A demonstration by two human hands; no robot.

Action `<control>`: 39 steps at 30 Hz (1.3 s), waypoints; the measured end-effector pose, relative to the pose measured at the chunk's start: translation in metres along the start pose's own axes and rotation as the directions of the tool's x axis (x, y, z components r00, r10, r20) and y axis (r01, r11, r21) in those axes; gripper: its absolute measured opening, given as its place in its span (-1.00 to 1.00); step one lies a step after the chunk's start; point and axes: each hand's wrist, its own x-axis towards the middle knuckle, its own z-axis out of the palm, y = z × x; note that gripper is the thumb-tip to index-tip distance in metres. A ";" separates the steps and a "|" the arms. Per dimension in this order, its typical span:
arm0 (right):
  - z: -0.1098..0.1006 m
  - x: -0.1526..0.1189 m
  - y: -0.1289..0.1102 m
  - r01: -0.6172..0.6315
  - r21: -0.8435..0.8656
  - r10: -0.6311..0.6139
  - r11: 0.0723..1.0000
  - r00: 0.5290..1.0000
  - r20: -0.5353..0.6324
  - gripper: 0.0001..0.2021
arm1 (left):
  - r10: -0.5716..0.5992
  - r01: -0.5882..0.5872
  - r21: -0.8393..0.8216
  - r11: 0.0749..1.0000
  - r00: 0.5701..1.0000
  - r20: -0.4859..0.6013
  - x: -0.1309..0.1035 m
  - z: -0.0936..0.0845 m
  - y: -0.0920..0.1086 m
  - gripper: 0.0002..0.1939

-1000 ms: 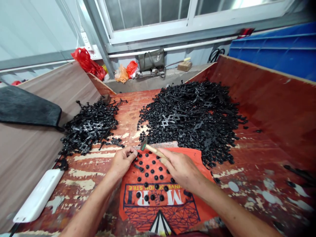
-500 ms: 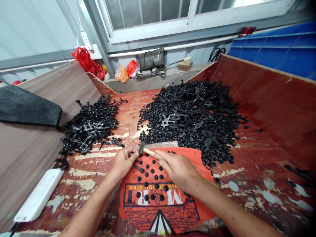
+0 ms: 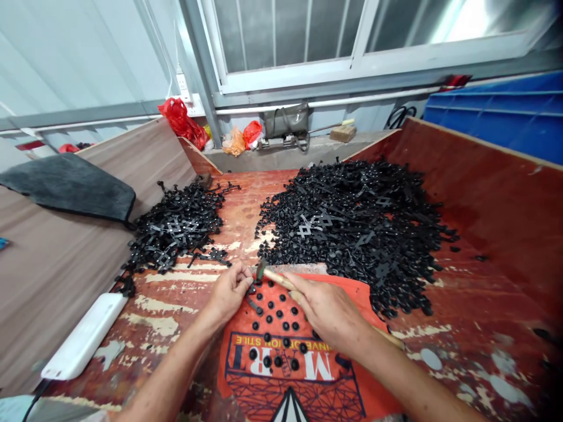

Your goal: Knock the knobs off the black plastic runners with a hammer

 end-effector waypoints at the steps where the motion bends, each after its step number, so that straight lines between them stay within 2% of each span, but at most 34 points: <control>1: -0.001 -0.001 0.000 0.002 0.002 -0.002 1.000 1.000 -0.016 -0.55 | 0.009 -0.008 0.012 1.000 1.000 -0.005 0.000 0.000 -0.001 -0.86; 5: -0.001 -0.004 -0.003 0.030 0.014 -0.029 0.999 0.996 -0.090 -0.50 | 0.062 -0.058 0.097 0.994 0.997 -0.036 -0.002 -0.001 -0.003 -0.87; 9: 0.002 -0.003 -0.006 0.060 -0.085 -0.054 0.995 0.996 0.071 -0.50 | 0.113 -0.099 0.213 0.972 0.992 -0.053 -0.003 -0.003 -0.004 -0.90; 13: 0.001 0.001 -0.006 0.059 -0.114 -0.059 0.992 0.998 0.008 -0.48 | 0.111 -0.101 0.198 0.975 0.993 -0.039 -0.003 -0.003 -0.003 -0.90; 18: 0.007 0.003 -0.002 0.034 -0.213 -0.009 0.977 0.993 0.117 -0.49 | 0.087 -0.079 0.181 0.980 0.996 -0.035 0.000 -0.003 -0.001 -0.88; 21: 0.011 0.005 -0.003 0.012 -0.177 0.006 0.984 0.995 0.100 -0.49 | 0.090 -0.082 0.185 0.979 0.995 -0.036 0.001 -0.005 0.000 -0.89; 25: 0.013 0.008 -0.009 -0.024 -0.195 0.052 0.981 0.988 0.143 -0.51 | 0.086 -0.079 0.209 0.975 0.996 -0.025 0.001 -0.004 -0.006 -0.88; 27: 0.006 0.006 -0.012 -0.027 -0.154 0.046 0.988 0.991 0.125 -0.50 | 0.077 -0.073 0.205 0.976 0.997 -0.009 0.000 -0.002 -0.007 -0.89; 29: -0.006 -0.001 -0.011 -0.048 -0.024 0.050 0.999 0.995 0.084 -0.50 | 0.074 -0.077 0.212 0.974 0.997 0.023 0.001 -0.006 -0.002 -0.88; 31: -0.020 -0.012 -0.004 -0.079 0.147 0.073 0.986 0.996 0.045 -0.51 | 0.078 -0.091 0.276 0.957 0.995 0.058 0.006 -0.022 0.015 -0.80; 32: -0.025 -0.018 0.003 -0.096 0.218 0.092 0.971 0.995 0.030 -0.52 | 0.084 -0.100 0.331 0.938 0.995 0.062 0.010 -0.036 0.027 -0.74; 33: -0.029 -0.026 0.011 -0.117 0.265 0.116 0.957 0.993 0.017 -0.53 | 0.085 -0.092 0.433 0.897 0.996 0.035 0.016 -0.055 0.042 -0.71; 34: -0.031 -0.033 0.020 -0.138 0.296 0.145 0.945 0.989 -0.001 -0.54 | 0.074 -0.036 0.557 0.829 0.996 -0.045 0.024 -0.076 0.058 -0.68; 37: -0.026 -0.052 0.047 -0.242 0.347 0.276 0.906 0.960 -0.051 -0.54 | 0.103 0.194 0.852 0.486 0.956 -0.276 0.050 -0.140 0.105 -0.53; 38: -0.021 -0.056 0.054 -0.283 0.361 0.323 0.888 0.945 -0.054 -0.53 | 0.127 0.305 0.896 0.324 0.924 -0.361 0.058 -0.155 0.118 -0.45; 39: -0.016 -0.059 0.060 -0.323 0.377 0.363 0.868 0.931 -0.037 -0.53 | 0.207 0.361 0.908 0.213 0.891 -0.403 0.066 -0.163 0.127 -0.42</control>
